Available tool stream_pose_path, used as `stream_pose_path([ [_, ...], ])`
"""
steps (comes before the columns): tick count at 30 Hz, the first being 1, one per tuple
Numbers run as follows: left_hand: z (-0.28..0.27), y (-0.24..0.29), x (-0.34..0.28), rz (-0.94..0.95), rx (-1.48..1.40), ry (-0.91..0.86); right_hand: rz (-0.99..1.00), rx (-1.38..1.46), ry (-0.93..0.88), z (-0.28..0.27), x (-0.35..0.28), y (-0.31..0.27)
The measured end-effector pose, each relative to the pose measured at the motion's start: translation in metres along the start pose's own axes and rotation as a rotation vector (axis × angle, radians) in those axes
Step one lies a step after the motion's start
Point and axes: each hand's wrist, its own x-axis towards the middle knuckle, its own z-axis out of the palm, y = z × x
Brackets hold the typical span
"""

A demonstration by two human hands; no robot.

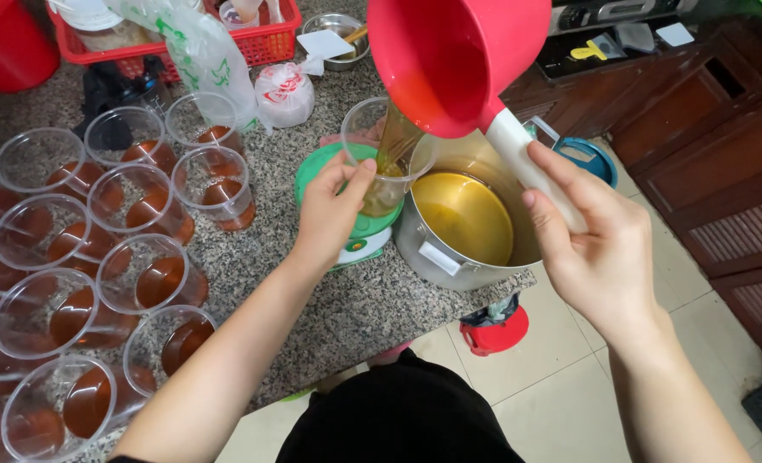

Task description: Filling plastic cups with tea from a large pot using a ladle and weighing them on a scale.

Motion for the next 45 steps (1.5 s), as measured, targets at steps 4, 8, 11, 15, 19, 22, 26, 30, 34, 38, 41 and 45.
stream_pose_path([
  [4, -0.002, -0.008, 0.004, 0.052, 0.165, 0.021, -0.080, -0.049, 0.016, 0.000, 0.001, -0.006],
  [8, -0.008, -0.016, 0.005, 0.135, 0.260, -0.001, -0.145, -0.055, 0.035, 0.002, 0.001, -0.015],
  [11, -0.012, -0.021, -0.004, 0.140, 0.272, 0.010, -0.172, -0.071, 0.057, 0.004, -0.001, -0.020],
  [15, -0.017, -0.029, -0.022, 0.140, 0.323, 0.088, -0.203, -0.090, 0.089, 0.010, -0.006, -0.024],
  [19, -0.015, -0.036, -0.051, 0.197, 0.301, 0.162, -0.171, -0.065, 0.079, 0.017, -0.010, -0.031],
  [22, -0.008, -0.047, -0.076, 0.080, 0.197, 0.181, -0.118, -0.049, 0.057, 0.021, -0.013, -0.033],
  [26, -0.004, -0.060, -0.100, -0.335, -0.055, 0.007, 0.023, 0.095, 0.092, 0.028, -0.018, -0.025],
  [30, -0.003, -0.073, -0.110, -0.699, -0.126, -0.177, 0.470, 0.567, 0.231, 0.019, -0.024, -0.005],
  [34, 0.001, -0.096, -0.097, -0.958, -0.182, -0.306, 0.717, 0.997, 0.381, -0.007, -0.035, 0.029],
  [38, 0.018, -0.138, -0.074, -0.927, -0.549, -0.142, 0.838, 1.352, 0.477, -0.026, -0.075, 0.082],
  [41, 0.047, -0.139, -0.059, -0.786, -0.558, -0.068, 0.810, 1.655, 0.495, -0.035, -0.118, 0.125],
  [45, 0.078, -0.132, -0.052, -0.645, -0.342, 0.006, 0.900, 1.715, 0.511, -0.054, -0.149, 0.165],
])
